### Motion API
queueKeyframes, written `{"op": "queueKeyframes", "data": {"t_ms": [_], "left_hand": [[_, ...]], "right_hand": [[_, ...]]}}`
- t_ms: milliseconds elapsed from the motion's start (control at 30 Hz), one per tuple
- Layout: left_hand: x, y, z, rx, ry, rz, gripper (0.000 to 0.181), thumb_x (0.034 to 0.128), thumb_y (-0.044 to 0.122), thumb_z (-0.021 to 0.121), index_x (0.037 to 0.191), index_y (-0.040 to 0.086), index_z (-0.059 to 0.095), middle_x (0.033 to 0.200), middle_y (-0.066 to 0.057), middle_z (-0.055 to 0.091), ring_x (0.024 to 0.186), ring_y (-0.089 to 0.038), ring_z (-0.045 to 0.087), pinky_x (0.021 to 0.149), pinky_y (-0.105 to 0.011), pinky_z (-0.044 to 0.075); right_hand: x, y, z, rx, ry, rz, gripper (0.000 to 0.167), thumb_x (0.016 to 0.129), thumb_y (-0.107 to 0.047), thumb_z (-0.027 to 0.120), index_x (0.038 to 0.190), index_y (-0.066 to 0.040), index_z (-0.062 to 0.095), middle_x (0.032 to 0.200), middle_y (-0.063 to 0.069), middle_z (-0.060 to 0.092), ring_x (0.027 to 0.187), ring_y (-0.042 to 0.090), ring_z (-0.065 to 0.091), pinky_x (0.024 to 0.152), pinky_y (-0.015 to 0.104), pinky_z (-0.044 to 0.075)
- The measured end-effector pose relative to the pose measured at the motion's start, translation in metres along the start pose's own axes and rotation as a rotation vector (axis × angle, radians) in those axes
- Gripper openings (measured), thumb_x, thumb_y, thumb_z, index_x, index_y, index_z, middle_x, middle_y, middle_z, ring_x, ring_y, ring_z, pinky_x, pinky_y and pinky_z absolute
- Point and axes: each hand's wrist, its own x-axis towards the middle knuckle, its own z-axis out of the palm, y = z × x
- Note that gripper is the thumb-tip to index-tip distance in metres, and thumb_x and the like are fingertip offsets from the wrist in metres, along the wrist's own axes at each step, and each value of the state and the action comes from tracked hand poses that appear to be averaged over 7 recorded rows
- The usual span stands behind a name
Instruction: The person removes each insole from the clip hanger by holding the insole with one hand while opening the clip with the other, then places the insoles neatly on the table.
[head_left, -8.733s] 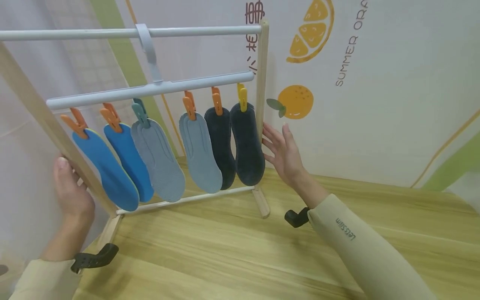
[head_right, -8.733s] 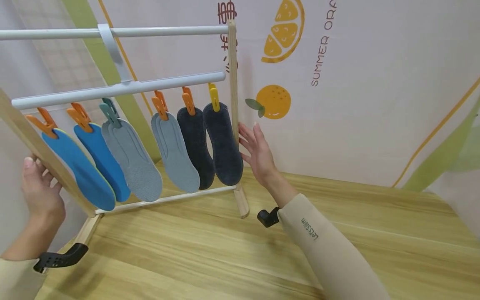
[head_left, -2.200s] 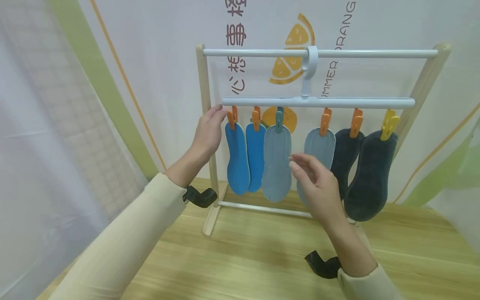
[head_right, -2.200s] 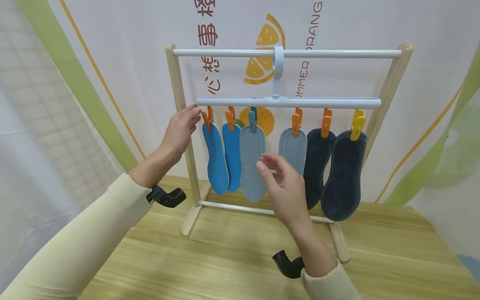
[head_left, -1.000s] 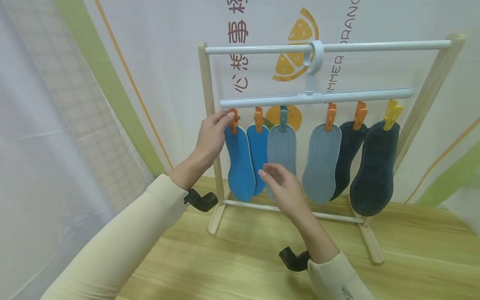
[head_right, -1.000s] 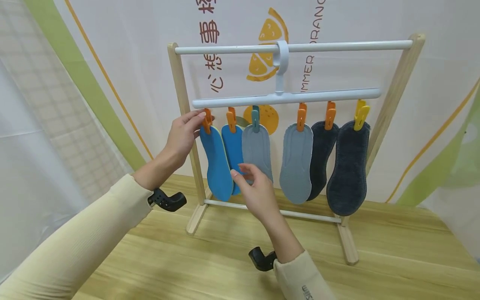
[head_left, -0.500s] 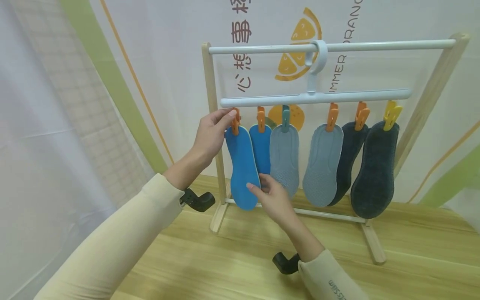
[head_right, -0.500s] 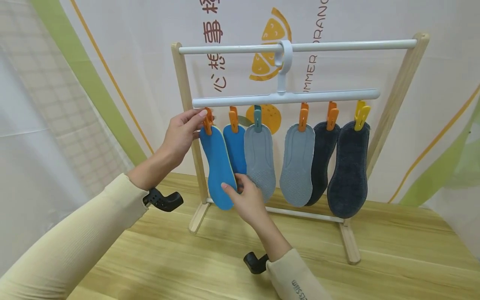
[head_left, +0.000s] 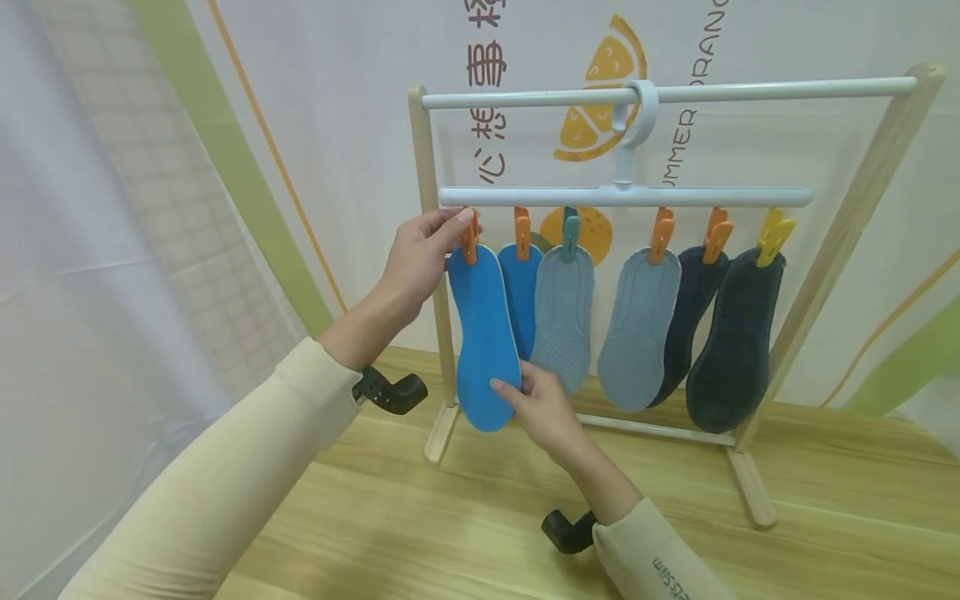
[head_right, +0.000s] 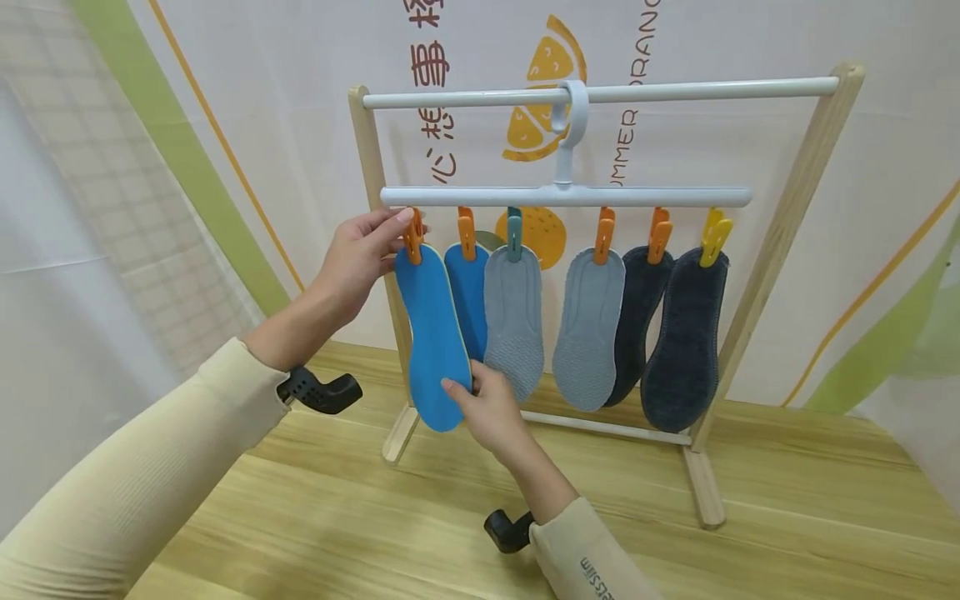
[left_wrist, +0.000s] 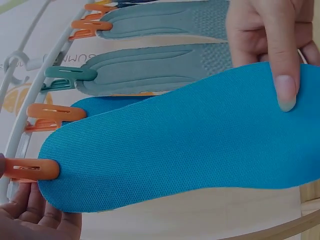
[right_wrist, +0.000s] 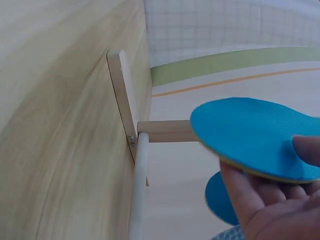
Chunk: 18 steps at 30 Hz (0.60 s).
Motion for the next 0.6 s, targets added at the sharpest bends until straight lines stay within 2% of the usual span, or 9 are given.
{"op": "queueKeyframes", "data": {"t_ms": [300,600], "left_hand": [[0.0011,0.0038,-0.0045,0.015,-0.032,-0.016,0.050,0.1055,0.040,0.051,0.146,0.012,0.052,0.139,-0.009,0.064,0.138,-0.024,0.054,0.117,-0.049,0.043],[0.0073,0.0073,-0.0088,0.034,-0.072,-0.051,0.054,0.1032,0.044,0.054,0.149,0.015,0.051,0.141,-0.005,0.064,0.136,-0.022,0.056,0.116,-0.045,0.045]], "right_hand": [[-0.0026,0.0000,0.0012,0.092,-0.142,-0.019,0.048,0.106,-0.010,0.050,0.152,-0.006,0.037,0.140,0.027,0.059,0.119,0.041,0.066,0.089,0.048,0.062],[-0.0073,-0.0029,0.0016,0.189,-0.175,-0.054,0.055,0.105,-0.009,0.052,0.156,-0.007,0.031,0.138,0.031,0.058,0.114,0.043,0.068,0.083,0.049,0.063]]}}
